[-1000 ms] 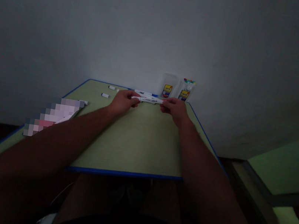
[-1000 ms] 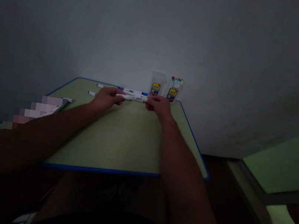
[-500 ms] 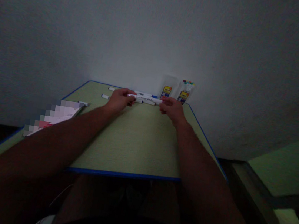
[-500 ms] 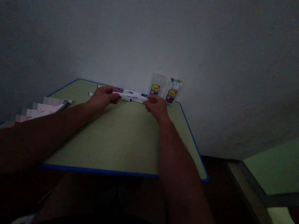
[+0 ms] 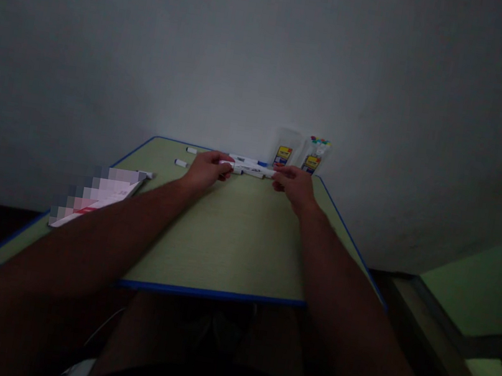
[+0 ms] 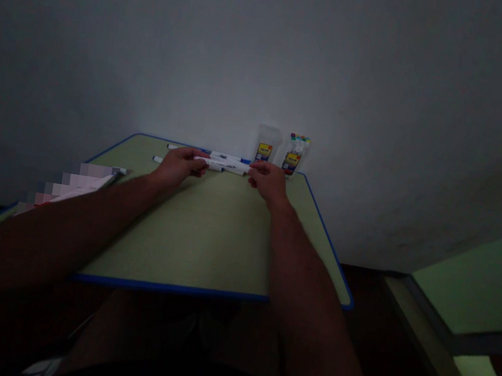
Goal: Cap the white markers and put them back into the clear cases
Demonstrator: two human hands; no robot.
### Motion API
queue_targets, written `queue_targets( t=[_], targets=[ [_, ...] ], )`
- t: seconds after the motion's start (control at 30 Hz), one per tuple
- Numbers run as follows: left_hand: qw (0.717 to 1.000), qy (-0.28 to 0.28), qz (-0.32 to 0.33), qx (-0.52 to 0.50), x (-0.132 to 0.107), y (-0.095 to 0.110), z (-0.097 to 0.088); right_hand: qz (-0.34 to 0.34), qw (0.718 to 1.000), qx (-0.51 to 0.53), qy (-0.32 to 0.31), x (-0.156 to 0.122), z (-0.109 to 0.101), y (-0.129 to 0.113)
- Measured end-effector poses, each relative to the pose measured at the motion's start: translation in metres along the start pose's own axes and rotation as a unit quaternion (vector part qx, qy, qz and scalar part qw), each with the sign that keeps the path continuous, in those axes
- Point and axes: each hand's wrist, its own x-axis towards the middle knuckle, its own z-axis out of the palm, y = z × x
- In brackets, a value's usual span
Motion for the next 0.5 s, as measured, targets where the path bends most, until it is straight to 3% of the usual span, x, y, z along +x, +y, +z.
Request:
queue_targets(
  t=[0.5],
  targets=[
    [0.998, -0.012, 0.013, 0.057, 0.0006, -0.0027, -0.0020, -0.006, 1.000, -0.005, 0.007, 0.0023, -0.0008, 0.0011]
  ],
)
